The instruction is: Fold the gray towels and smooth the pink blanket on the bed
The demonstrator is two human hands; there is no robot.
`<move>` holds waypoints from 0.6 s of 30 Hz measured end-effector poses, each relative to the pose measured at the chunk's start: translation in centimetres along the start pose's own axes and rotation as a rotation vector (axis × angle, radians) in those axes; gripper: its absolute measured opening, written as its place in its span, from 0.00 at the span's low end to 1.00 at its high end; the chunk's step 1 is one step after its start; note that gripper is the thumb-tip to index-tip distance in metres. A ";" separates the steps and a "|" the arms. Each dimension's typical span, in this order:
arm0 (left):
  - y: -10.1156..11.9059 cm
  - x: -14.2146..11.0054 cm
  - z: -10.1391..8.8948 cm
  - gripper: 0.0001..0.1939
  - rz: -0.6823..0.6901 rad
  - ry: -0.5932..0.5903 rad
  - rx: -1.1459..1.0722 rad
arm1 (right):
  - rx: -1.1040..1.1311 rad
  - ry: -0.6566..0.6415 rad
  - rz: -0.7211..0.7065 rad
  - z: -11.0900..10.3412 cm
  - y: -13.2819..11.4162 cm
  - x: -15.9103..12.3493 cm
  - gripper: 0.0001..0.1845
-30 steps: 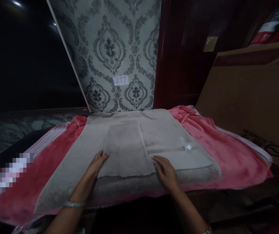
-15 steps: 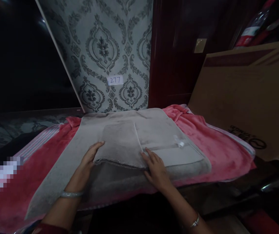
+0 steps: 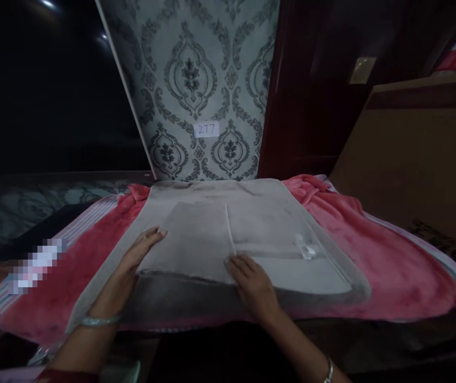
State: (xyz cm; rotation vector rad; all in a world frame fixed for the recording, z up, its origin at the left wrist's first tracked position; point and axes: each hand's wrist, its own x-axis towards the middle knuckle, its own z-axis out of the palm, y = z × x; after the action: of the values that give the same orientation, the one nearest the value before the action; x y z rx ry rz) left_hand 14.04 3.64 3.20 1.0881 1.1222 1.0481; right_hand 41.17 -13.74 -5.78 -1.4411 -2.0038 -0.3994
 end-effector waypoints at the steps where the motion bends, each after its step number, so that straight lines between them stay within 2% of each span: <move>1: -1.0 -0.5 -1.0 0.23 -0.031 -0.019 0.014 | 0.014 -0.049 -0.010 0.1 -0.8 -0.4 0.38; 4: -3.8 -1.6 -3.3 0.27 -0.102 -0.094 0.057 | 0.090 -0.208 -0.019 -0.5 -1.9 -0.8 0.25; 6: -4.8 -1.7 -4.0 0.31 -0.081 -0.119 0.113 | 0.140 -0.277 -0.001 -1.5 -1.7 0.4 0.17; 8: -5.0 -1.5 -4.1 0.33 0.032 -0.065 0.275 | 0.169 -0.283 0.033 -2.2 -1.0 2.7 0.17; 10: -4.8 -1.4 -3.7 0.32 0.257 0.019 0.528 | 0.195 -0.260 0.044 -2.0 -0.5 5.7 0.20; 12: -4.7 -2.0 -3.1 0.29 0.499 0.063 0.799 | 0.231 -0.256 0.014 -0.6 -0.3 8.7 0.23; 14: -4.9 -3.2 -2.5 0.26 0.655 0.011 1.007 | 0.258 -0.294 -0.042 1.6 -0.4 11.6 0.26; 18: -5.8 -5.8 -1.8 0.25 0.695 -0.077 1.253 | 0.222 -0.450 -0.132 6.8 -0.7 17.4 0.30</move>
State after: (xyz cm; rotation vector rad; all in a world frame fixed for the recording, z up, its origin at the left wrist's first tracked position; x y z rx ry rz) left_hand 11.94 -2.71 -1.84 2.6181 1.3773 0.7117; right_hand 34.86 2.80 0.39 -1.3471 -2.4161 0.1082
